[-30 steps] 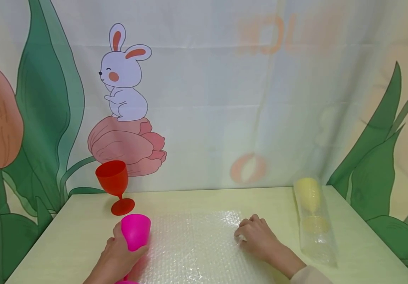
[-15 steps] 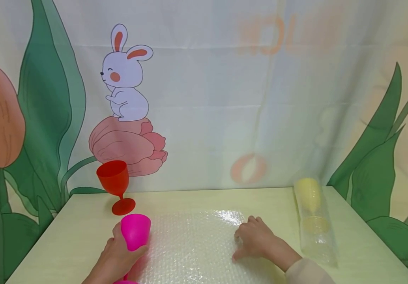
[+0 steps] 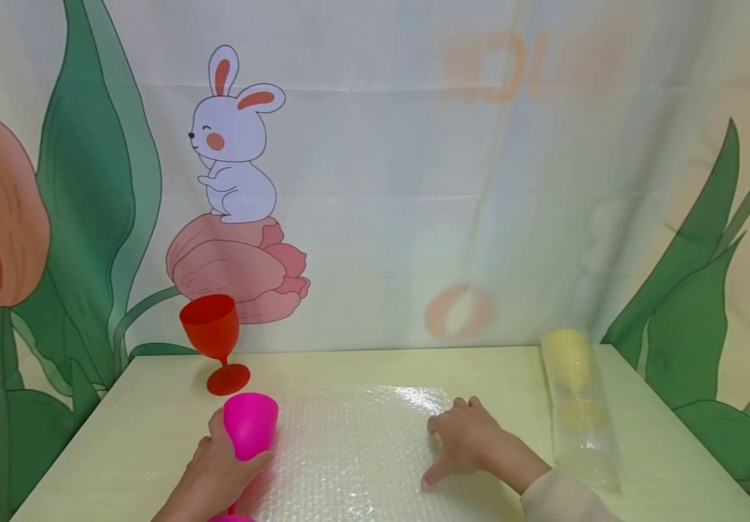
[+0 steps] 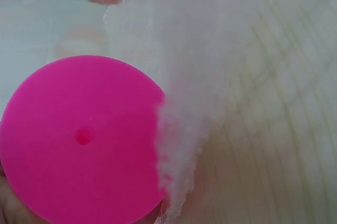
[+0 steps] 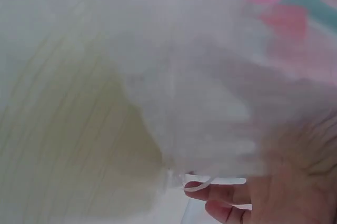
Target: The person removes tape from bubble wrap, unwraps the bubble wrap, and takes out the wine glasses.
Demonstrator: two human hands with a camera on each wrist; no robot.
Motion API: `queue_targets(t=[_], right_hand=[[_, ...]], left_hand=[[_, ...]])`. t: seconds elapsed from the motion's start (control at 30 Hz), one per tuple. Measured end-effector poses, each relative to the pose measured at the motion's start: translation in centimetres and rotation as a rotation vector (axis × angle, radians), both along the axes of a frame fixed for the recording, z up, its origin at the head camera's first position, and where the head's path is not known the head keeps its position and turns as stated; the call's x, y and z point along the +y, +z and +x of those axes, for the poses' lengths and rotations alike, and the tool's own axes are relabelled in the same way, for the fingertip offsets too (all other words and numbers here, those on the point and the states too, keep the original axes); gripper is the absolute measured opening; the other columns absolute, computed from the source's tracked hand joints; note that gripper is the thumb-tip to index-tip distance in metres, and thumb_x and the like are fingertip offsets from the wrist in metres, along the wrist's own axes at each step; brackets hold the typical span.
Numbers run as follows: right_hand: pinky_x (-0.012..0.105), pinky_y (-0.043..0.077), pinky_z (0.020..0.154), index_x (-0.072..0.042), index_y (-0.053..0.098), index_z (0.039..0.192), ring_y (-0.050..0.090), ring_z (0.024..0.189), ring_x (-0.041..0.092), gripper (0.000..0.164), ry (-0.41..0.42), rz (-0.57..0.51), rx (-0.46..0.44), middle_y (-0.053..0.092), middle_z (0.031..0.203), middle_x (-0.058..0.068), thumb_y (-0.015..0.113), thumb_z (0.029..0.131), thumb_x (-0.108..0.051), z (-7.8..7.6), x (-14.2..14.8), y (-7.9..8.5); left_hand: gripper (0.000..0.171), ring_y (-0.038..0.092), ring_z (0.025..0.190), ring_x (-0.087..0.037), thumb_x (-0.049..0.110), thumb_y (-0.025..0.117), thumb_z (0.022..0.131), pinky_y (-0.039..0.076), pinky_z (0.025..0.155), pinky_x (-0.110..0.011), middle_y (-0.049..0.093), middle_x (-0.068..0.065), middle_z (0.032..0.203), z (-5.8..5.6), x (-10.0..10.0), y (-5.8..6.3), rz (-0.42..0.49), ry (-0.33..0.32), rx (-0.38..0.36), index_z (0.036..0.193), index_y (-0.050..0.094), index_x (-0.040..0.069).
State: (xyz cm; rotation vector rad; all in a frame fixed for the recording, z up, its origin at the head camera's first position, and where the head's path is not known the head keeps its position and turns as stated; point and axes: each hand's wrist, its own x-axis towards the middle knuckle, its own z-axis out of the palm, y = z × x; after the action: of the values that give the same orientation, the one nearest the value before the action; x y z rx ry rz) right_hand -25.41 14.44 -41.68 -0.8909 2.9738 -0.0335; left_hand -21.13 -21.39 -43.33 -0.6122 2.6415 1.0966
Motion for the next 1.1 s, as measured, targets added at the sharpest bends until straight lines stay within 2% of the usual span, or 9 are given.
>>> queue_targets(t=[0.07,0.17,0.3,0.43,0.57,0.73,0.8,0.97,1.1], right_hand=[[0.039,0.038,0.079,-0.016,0.073,0.118,0.051,0.081,0.022,0.076,0.019,0.002,0.001,0.074,0.098,0.0,0.09,0.06,-0.063,-0.1,0.0,-0.2],[0.041,0.039,0.081,-0.022,0.071,0.127,0.05,0.082,0.022,0.078,0.043,0.014,-0.014,0.074,0.104,0.001,0.09,0.062,-0.061,-0.1,-0.1,-0.3],[0.04,0.04,0.082,-0.024,0.074,0.125,0.05,0.085,0.022,0.072,0.033,0.038,-0.026,0.068,0.101,0.004,0.089,0.063,-0.059,0.1,-0.4,-0.2],[0.037,0.038,0.08,-0.025,0.076,0.123,0.046,0.088,0.021,0.071,0.025,0.089,-0.006,0.06,0.097,0.004,0.089,0.062,-0.061,0.2,-0.9,-0.2],[0.035,0.038,0.079,-0.019,0.078,0.109,0.044,0.09,0.02,0.061,0.081,0.114,0.011,0.054,0.096,0.001,0.091,0.063,-0.057,0.0,-1.4,-0.3],[0.032,0.048,0.085,-0.01,0.073,0.101,0.051,0.093,0.02,0.051,0.143,-0.011,-0.079,0.055,0.101,0.001,0.096,0.064,-0.035,-0.1,-1.2,-0.4],[0.032,0.05,0.089,-0.008,0.071,0.112,0.054,0.098,0.021,0.056,0.137,-0.057,-0.132,0.057,0.106,0.002,0.096,0.066,-0.03,-0.1,-1.1,-0.4],[0.033,0.05,0.092,-0.024,0.062,0.142,0.052,0.105,0.017,0.074,0.135,-0.027,-0.183,0.058,0.113,0.002,0.091,0.074,-0.029,-0.2,-1.1,-0.6],[0.03,0.049,0.089,-0.029,0.065,0.14,0.05,0.099,0.015,0.07,0.162,0.012,-0.178,0.058,0.109,0.003,0.09,0.075,-0.029,0.0,-1.2,-0.5]], left_hand=[[0.127,0.044,0.113,-0.053,0.028,0.091,0.073,0.061,0.074,-0.053,0.037,-0.035,0.127,0.1,0.1,0.2,0.0,0.006,-0.004,0.152,-0.003,-0.004],[0.125,0.043,0.114,-0.053,0.028,0.091,0.073,0.061,0.075,-0.053,0.034,-0.035,0.128,0.1,0.1,0.4,0.008,0.034,-0.007,0.15,-0.001,-0.005],[0.119,0.042,0.114,-0.054,0.031,0.091,0.072,0.061,0.076,-0.054,0.029,-0.035,0.128,0.4,-0.1,0.6,0.01,0.067,0.0,0.148,0.006,-0.006],[0.111,0.043,0.112,-0.054,0.037,0.09,0.073,0.061,0.076,-0.054,0.03,-0.035,0.125,0.6,-0.9,0.9,-0.005,0.055,0.006,0.144,0.016,-0.007],[0.104,0.043,0.113,-0.054,0.041,0.087,0.077,0.061,0.077,-0.052,0.03,-0.035,0.125,0.6,-1.8,1.2,0.025,0.037,-0.027,0.141,0.02,-0.007],[0.102,0.041,0.115,-0.054,0.038,0.084,0.082,0.061,0.077,-0.05,0.03,-0.036,0.127,0.3,-2.3,1.1,0.083,0.036,-0.058,0.142,0.016,-0.01],[0.105,0.04,0.116,-0.054,0.034,0.084,0.083,0.062,0.075,-0.05,0.03,-0.036,0.128,0.3,-2.3,1.0,0.125,0.055,-0.054,0.144,0.012,-0.011],[0.114,0.039,0.117,-0.053,0.028,0.083,0.084,0.062,0.073,-0.048,0.029,-0.036,0.132,0.4,-2.5,1.2,0.237,0.123,-0.052,0.15,-0.002,-0.009],[0.112,0.045,0.112,-0.049,0.029,0.077,0.089,0.062,0.076,-0.044,0.03,-0.035,0.133,0.8,-2.6,1.6,0.273,0.159,-0.092,0.152,-0.008,-0.007]])
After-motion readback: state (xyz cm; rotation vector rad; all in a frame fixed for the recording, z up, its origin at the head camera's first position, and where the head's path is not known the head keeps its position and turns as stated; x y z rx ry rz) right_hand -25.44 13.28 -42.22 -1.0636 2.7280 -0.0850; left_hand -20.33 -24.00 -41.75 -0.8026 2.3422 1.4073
